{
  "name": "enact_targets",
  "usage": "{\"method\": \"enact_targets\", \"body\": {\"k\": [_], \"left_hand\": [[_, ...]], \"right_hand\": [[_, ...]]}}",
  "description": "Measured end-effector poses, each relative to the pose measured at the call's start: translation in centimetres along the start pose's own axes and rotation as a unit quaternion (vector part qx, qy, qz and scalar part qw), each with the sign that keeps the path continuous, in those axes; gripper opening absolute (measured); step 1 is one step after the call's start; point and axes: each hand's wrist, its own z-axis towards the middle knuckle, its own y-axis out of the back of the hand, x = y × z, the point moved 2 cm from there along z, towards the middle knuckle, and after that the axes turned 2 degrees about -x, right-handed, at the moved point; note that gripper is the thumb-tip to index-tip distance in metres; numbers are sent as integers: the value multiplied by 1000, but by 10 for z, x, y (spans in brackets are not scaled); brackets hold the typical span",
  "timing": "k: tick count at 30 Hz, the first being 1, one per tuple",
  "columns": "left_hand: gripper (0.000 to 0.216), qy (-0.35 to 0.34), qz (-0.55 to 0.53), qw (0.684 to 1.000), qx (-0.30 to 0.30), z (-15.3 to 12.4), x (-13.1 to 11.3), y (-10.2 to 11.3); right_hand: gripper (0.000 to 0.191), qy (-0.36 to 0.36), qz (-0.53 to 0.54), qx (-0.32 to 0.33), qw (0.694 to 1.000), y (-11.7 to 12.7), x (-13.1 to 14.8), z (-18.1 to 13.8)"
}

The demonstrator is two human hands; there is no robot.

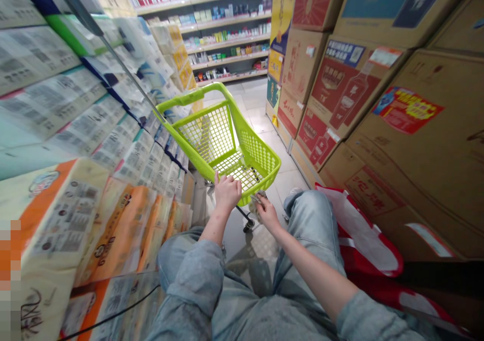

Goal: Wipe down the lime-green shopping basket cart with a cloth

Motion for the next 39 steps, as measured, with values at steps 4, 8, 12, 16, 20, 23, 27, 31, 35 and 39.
{"method": "enact_targets", "body": {"k": [4,8,12,16,20,23,27,31,35,39], "left_hand": [[43,4,-3,1000,-5,-1,0,-1],[43,7,-16,1000,2,0,1,-2],[41,9,-21,1000,7,1,-1,-2],[42,5,-2,1000,-1,2,-2,-2],[42,2,3,1000,-4,1,-2,-2],[42,4,1,1000,0,0,-2,-2],[42,11,-9,1000,3,1,-3,-1],[43,17,-33,999,1,2,-3,-1],[43,16,-33,999,-7,1,-3,-1],[41,24,-49,998,-1,1,-1,-2]], "right_hand": [[33,21,-13,-23,999,15,10,-4],[35,51,-21,-41,998,15,22,1],[38,48,-32,-28,998,7,22,4],[38,43,-30,-14,999,4,18,-7],[37,40,-26,1,999,5,16,-22],[37,47,-28,4,998,2,19,-25],[40,55,-49,24,997,-7,24,-14],[42,64,-71,38,995,-9,23,-10],[43,98,-88,68,989,-1,16,-17],[44,97,-124,82,984,10,5,-28]]}}
